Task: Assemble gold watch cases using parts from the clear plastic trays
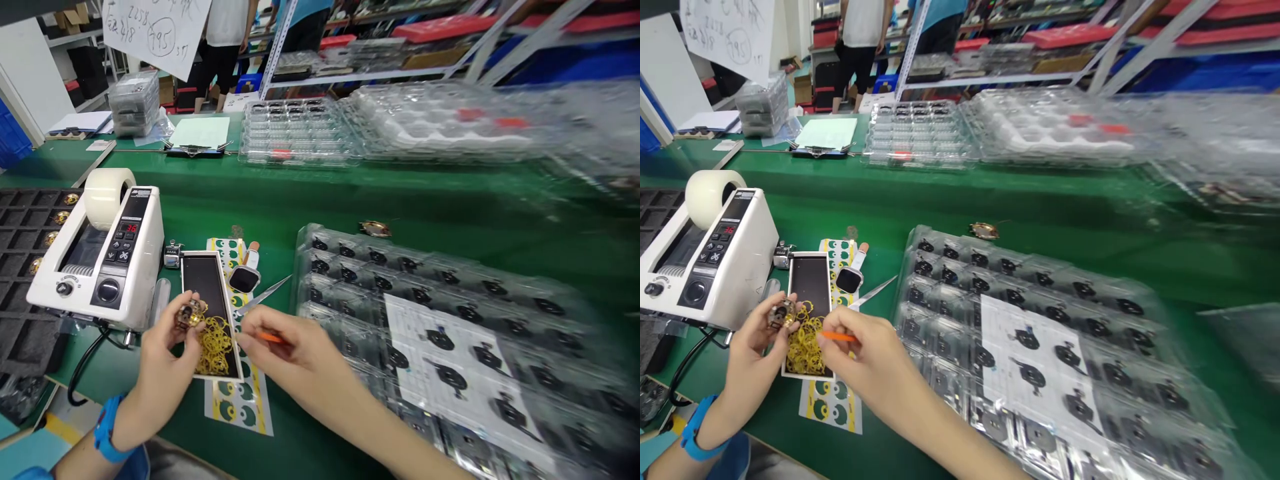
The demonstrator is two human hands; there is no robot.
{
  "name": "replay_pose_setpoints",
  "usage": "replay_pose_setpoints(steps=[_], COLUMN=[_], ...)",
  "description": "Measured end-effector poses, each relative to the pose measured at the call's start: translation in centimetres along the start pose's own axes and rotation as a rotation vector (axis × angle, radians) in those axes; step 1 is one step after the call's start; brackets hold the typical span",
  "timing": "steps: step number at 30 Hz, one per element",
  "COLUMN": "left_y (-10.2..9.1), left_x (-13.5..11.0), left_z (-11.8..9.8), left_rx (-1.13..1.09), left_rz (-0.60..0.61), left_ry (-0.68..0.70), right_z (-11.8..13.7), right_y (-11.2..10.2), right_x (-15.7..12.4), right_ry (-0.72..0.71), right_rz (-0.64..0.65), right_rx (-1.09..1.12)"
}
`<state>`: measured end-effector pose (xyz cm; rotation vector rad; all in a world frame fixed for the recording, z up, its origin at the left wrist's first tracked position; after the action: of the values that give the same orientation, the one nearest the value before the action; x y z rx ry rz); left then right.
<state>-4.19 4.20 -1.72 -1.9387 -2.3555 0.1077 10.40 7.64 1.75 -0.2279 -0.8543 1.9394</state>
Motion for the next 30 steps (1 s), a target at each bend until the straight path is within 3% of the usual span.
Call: replay_pose_setpoints(steps=[3,6,8,12,15,18,21,27,30], left_y=[-0.8,-1.1,-1.2,-1.5,-1.7,-1.8,-1.7,-1.0,-1.1], left_x=[0.2,0.3,0.4,0.4,0.6,0.8,1.0,0.8,0.8], left_z=[-0.3,-0.3,-0.2,0.2,0.4,0.7,1.1,1.6,1.5], left_rx=[-0.094,-0.146,-0.159,-0.143,-0.135,-0.159,-0.177,-0.193,-0.205], left_rz=[-0.058,-0.075,-0.076,-0.092,-0.106,-0.101,-0.083,0.008,-0.015], left_ry=[-0.011,-0.005,-0.012,-0.031,-0.019,-0.002,0.004,0.001,0.000], right_z=[-0.9,-1.8,-3.3,-9.1,-13.7,-16.1,-16.3,-17.2,-18.2], right_y=[1.4,0.5,-1.9,-9.7,-13.1,-13.0,-11.9,-11.4,-11.5], right_x=[-0.3,-0.7,-0.7,-0.2,0.5,1.0,1.1,1.4,1.8], right_ry=[-0.003,0.035,0.102,0.338,0.465,0.489,0.492,0.619,0.679], right_rz=[0.077,0.055,0.016,-0.067,0.029,0.174,0.254,0.258,0.261], right_rx=[-0.328,-0.469,-0.572,-0.784,-0.857,-0.865,-0.858,-0.834,-0.766])
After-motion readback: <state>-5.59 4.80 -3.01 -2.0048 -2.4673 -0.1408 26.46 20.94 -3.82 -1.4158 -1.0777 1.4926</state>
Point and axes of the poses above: each hand's wrist, its own x-axis towards the middle knuckle, its own y-axis out of the palm, z = x × y, the point moved 7 cm from there along x, towards the middle knuckle, and after that the axes turned 2 degrees about -x, right-handed, at the moved point
